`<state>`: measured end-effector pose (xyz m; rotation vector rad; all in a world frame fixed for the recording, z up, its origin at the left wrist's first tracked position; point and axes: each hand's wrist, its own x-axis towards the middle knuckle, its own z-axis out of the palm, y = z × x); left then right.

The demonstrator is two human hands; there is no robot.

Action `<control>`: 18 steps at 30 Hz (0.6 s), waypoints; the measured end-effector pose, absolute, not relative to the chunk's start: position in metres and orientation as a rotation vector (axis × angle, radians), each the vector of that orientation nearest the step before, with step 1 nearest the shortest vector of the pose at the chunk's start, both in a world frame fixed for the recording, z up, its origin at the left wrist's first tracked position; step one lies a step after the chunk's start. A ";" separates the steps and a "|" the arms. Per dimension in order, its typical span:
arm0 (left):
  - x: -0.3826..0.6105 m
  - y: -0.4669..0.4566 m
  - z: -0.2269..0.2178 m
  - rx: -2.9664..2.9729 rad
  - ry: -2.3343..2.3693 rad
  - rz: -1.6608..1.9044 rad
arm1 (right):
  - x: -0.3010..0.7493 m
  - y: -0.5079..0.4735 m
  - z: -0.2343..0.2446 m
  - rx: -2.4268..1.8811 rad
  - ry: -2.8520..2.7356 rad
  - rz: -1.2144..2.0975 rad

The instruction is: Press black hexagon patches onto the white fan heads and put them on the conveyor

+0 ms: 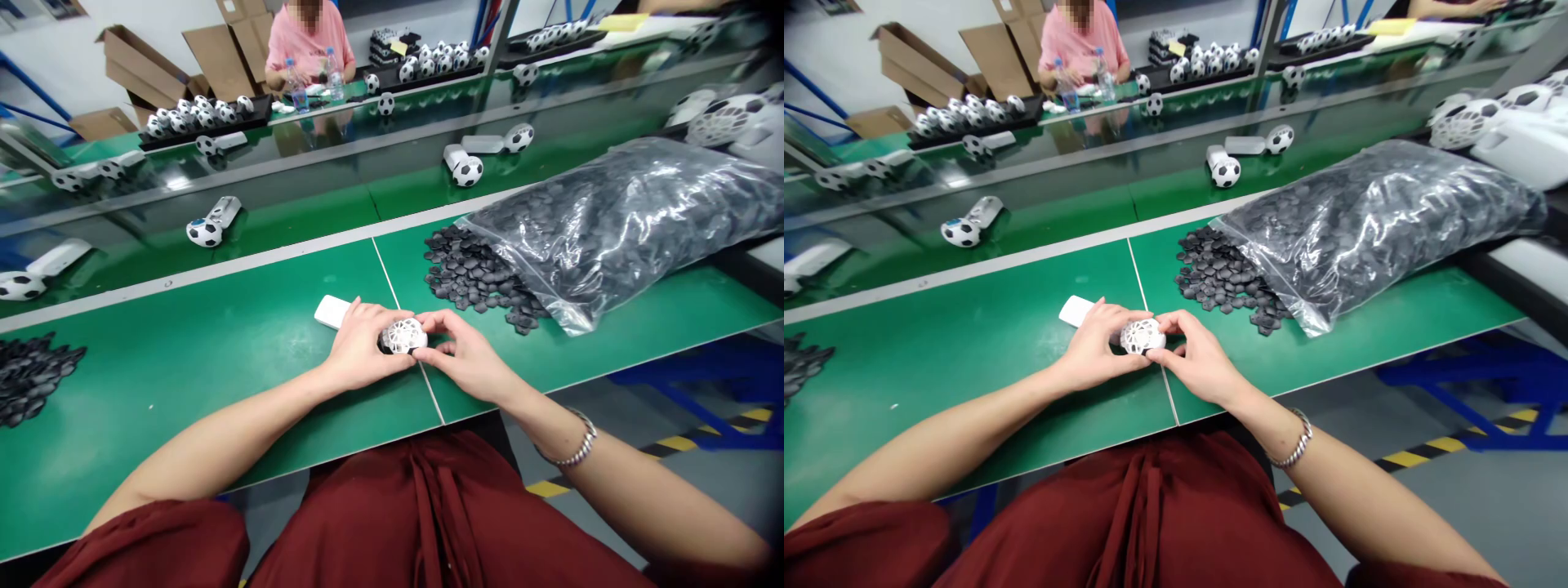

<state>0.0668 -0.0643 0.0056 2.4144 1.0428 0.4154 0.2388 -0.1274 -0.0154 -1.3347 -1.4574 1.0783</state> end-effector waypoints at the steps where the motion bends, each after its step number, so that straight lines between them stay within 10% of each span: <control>1: 0.067 -0.064 0.006 2.412 1.044 0.423 | 0.239 -0.127 -0.015 -1.340 -1.454 1.093; 18: 0.053 -0.055 0.018 2.404 0.728 0.163 | 0.312 -0.092 -0.022 -1.607 -2.505 -0.376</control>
